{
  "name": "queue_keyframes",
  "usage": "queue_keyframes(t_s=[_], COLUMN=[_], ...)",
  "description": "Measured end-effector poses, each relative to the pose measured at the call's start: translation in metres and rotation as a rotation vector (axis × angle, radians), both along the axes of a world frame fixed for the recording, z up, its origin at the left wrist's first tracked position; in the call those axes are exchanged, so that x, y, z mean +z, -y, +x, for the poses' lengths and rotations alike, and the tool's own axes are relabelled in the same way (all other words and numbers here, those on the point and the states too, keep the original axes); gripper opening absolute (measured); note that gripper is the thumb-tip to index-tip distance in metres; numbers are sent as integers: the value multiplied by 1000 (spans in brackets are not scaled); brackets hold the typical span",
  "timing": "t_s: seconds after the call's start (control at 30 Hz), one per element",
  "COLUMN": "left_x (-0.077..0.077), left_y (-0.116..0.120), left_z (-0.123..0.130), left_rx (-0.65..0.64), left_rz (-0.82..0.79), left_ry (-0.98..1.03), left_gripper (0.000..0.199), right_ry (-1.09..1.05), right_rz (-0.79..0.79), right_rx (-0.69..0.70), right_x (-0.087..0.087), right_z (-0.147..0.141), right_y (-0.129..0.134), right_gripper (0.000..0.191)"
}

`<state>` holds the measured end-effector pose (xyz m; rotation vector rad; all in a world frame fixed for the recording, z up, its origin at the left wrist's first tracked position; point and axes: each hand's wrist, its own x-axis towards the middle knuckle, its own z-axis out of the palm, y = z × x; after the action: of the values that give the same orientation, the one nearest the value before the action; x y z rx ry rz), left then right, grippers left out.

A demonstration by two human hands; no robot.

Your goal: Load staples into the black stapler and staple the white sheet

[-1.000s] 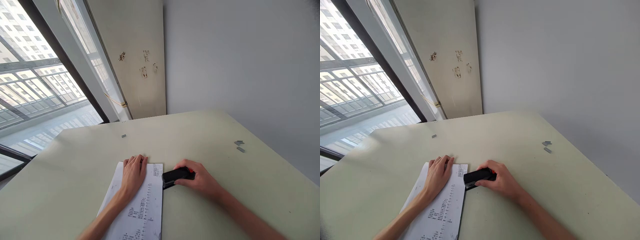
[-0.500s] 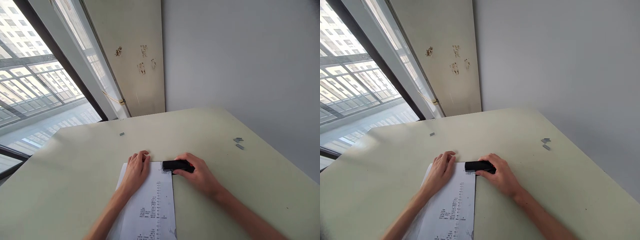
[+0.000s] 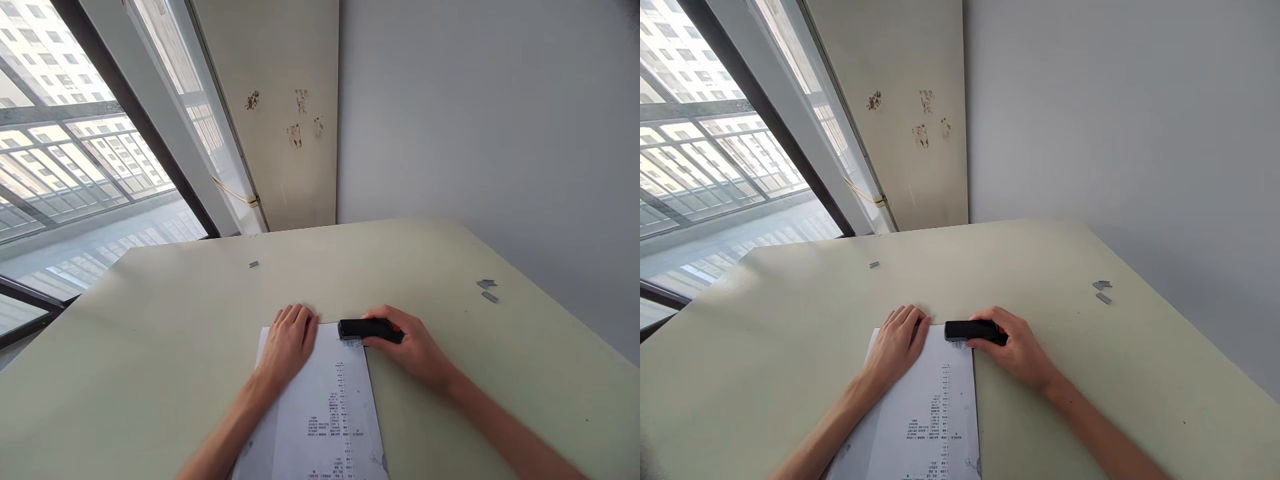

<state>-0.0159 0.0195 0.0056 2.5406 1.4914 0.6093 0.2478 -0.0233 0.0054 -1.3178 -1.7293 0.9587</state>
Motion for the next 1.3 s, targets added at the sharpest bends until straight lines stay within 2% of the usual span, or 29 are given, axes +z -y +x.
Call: queue_keyframes(t_s=[0.77,0.93,1.03,1.17,1.3], left_x=[-11,-10,-11,-12,-13], left_y=[10,12,12,12,13], left_z=[0,0,0,0,0], left_rx=[12,21,28,40,54], left_rz=[48,50,46,44,40], left_ry=[12,10,16,20,25], left_gripper=[31,32,32,31,29], right_ry=[149,241,253,245,282], right_rz=[0,-30,-42,-31,-77], right_rx=[-79,-8,-44,-26,-18], right_x=[0,15,28,39,37], right_z=[2,10,10,-8,-32], right_y=[-7,-9,-13,-29,-49], right_gripper=[40,42,46,53,58])
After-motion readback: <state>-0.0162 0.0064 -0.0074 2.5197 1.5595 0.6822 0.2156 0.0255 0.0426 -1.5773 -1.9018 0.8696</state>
